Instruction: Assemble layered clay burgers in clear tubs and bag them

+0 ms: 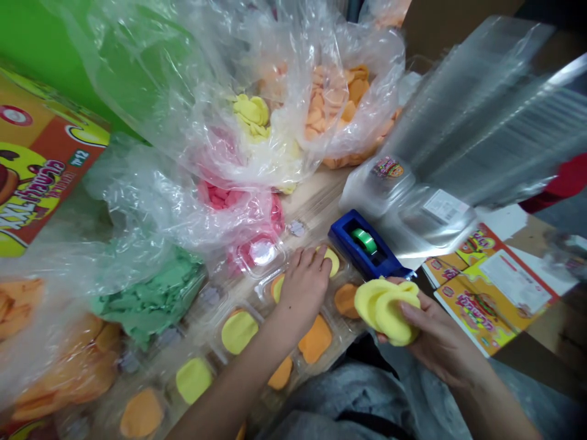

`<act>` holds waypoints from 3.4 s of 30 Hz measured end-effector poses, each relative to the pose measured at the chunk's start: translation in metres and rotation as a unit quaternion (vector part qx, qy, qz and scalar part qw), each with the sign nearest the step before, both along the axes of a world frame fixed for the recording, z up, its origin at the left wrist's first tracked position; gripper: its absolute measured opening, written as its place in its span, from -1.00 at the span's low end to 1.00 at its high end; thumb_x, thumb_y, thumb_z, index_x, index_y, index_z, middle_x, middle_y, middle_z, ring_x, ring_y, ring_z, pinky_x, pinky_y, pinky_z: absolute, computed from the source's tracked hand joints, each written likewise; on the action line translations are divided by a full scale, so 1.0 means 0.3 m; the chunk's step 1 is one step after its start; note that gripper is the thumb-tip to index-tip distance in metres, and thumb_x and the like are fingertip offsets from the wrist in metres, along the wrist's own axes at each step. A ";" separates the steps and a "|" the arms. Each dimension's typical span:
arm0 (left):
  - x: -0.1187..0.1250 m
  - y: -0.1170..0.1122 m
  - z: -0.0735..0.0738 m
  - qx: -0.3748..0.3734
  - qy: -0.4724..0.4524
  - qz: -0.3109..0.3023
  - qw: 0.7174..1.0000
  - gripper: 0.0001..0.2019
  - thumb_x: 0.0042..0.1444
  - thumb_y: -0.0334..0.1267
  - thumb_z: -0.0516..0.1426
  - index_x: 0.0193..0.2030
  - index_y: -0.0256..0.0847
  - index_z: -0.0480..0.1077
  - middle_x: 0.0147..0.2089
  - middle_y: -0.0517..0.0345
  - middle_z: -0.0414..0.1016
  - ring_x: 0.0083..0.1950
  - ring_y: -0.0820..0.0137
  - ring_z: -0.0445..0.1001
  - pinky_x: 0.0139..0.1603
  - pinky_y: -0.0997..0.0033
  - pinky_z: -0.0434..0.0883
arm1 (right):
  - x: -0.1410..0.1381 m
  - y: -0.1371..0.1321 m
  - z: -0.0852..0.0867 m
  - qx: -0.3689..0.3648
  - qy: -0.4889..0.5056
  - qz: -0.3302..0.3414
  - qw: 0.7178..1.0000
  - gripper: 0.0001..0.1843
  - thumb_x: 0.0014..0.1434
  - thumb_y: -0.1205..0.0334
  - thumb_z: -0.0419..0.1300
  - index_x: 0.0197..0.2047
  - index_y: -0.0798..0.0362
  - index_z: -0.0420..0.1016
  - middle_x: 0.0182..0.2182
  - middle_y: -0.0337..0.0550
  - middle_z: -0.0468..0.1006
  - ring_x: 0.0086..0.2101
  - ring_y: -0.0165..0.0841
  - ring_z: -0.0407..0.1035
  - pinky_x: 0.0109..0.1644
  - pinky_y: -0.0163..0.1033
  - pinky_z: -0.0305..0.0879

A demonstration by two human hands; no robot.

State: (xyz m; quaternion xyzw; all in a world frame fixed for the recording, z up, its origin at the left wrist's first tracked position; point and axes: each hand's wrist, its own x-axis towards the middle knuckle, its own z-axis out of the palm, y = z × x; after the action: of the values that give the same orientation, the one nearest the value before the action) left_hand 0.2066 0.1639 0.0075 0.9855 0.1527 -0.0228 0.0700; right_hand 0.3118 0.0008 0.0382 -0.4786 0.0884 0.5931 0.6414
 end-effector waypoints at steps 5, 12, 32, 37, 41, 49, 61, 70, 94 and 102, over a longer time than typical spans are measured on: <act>0.025 0.004 0.021 -0.009 0.036 0.000 0.999 -0.83 0.13 -0.43 0.00 -0.15 -0.34 0.34 0.12 -0.11 0.31 0.00 0.17 0.32 0.02 0.08 0.26 | -0.002 0.010 0.017 -0.018 -0.004 -0.017 1.000 -0.61 -0.13 0.18 0.36 -0.21 -0.01 0.37 -0.30 -0.18 0.48 -0.41 -0.38 0.40 -0.41 -0.27 0.41; -0.063 -0.012 0.118 -0.462 -0.115 0.132 0.870 -0.78 0.21 -0.24 -0.05 -0.08 -0.13 0.35 -0.10 0.15 0.47 -0.06 0.39 0.40 -0.05 0.35 0.36 | -0.031 0.042 0.025 0.046 0.010 0.016 0.999 -0.68 -0.07 0.18 0.31 -0.20 -0.03 0.40 -0.25 -0.19 0.48 -0.43 -0.42 0.39 -0.42 -0.29 0.40; -0.036 -0.170 0.013 -0.375 -0.126 0.156 0.905 -0.91 0.18 -0.29 -0.01 -0.24 -0.18 0.29 -0.30 0.16 0.44 -0.25 0.38 0.39 -0.23 0.36 0.35 | 0.081 -0.020 0.057 -0.036 -0.206 -0.128 0.969 -0.73 -0.11 0.18 0.34 -0.28 -0.07 0.44 -0.29 -0.22 0.45 -0.44 -0.40 0.39 -0.50 -0.34 0.42; -0.028 -0.198 -0.039 -0.090 -0.141 0.035 0.985 -0.87 0.16 -0.39 -0.01 -0.18 -0.27 0.33 -0.16 0.00 0.43 -0.12 0.27 0.37 -0.07 0.15 0.32 | 0.042 -0.010 0.058 -0.013 -0.181 -0.108 0.978 -0.78 -0.06 0.22 0.31 -0.29 -0.08 0.44 -0.34 -0.26 0.47 -0.46 -0.42 0.39 -0.51 -0.37 0.39; -0.082 -0.207 -0.061 -0.051 -0.189 -0.025 0.980 -0.80 0.18 -0.27 0.00 -0.16 -0.33 0.35 -0.14 -0.02 0.47 -0.07 0.28 0.40 0.07 0.08 0.26 | 0.035 -0.008 0.043 -0.008 -0.162 -0.079 0.984 -0.78 -0.02 0.20 0.27 -0.25 -0.13 0.42 -0.30 -0.25 0.49 -0.44 -0.38 0.40 -0.51 -0.34 0.39; -0.161 -0.156 0.061 -0.367 -0.223 0.163 0.888 -0.75 0.21 -0.27 -0.06 -0.01 -0.16 0.30 -0.05 0.05 0.46 -0.01 0.34 0.41 0.10 0.14 0.31 | -0.036 0.070 0.057 0.057 -0.075 -0.008 0.995 -0.76 0.08 0.01 0.15 -0.18 -0.11 0.41 -0.19 -0.21 0.48 -0.32 -0.33 0.41 -0.33 -0.23 0.40; -0.266 -0.080 0.112 -0.515 -0.307 0.422 0.680 -0.88 0.06 -0.27 0.11 -0.27 -0.16 0.24 -0.38 0.28 0.44 -0.31 0.53 0.43 -0.29 0.59 0.36 | -0.115 0.116 0.002 0.042 -0.165 0.055 0.984 -0.79 0.09 0.09 0.16 -0.22 -0.02 0.37 -0.22 -0.19 0.39 -0.32 -0.37 0.32 -0.33 -0.27 0.38; -0.308 -0.189 0.004 -0.230 -0.062 0.119 0.964 -0.79 0.15 -0.44 -0.02 -0.09 -0.18 0.29 -0.15 0.09 0.44 -0.13 0.32 0.39 -0.06 0.26 0.32 | -0.082 0.115 0.018 0.038 -0.183 0.028 0.982 -0.86 0.11 0.15 0.16 -0.24 -0.03 0.40 -0.18 -0.23 0.40 -0.29 -0.46 0.30 -0.31 -0.43 0.32; -0.442 -0.239 -0.072 -0.031 -0.164 -0.038 0.985 -0.83 0.12 -0.23 0.09 -0.23 -0.28 0.42 -0.17 0.14 0.52 -0.05 0.35 0.41 0.25 0.13 0.04 | -0.104 0.121 -0.003 0.038 -0.204 0.049 0.977 -0.83 0.09 0.11 0.16 -0.23 -0.04 0.38 -0.15 -0.19 0.43 -0.37 -0.40 0.34 -0.38 -0.30 0.36; -0.412 -0.239 -0.070 -0.021 -0.130 -0.021 0.991 -0.77 0.14 -0.12 0.04 -0.20 -0.19 0.40 0.03 0.02 0.42 0.07 0.28 0.35 0.21 0.11 0.08 | -0.109 0.108 -0.011 0.043 -0.199 0.060 0.977 -0.82 0.12 0.14 0.15 -0.19 -0.01 0.37 -0.16 -0.16 0.42 -0.43 -0.48 0.32 -0.35 -0.33 0.35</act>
State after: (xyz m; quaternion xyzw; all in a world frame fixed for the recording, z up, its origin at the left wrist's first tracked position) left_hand 0.0831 0.0922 -0.0134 0.9814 0.1214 0.1007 0.1092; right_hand 0.2791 0.0332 0.0348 -0.5636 -0.0954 0.5265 0.6293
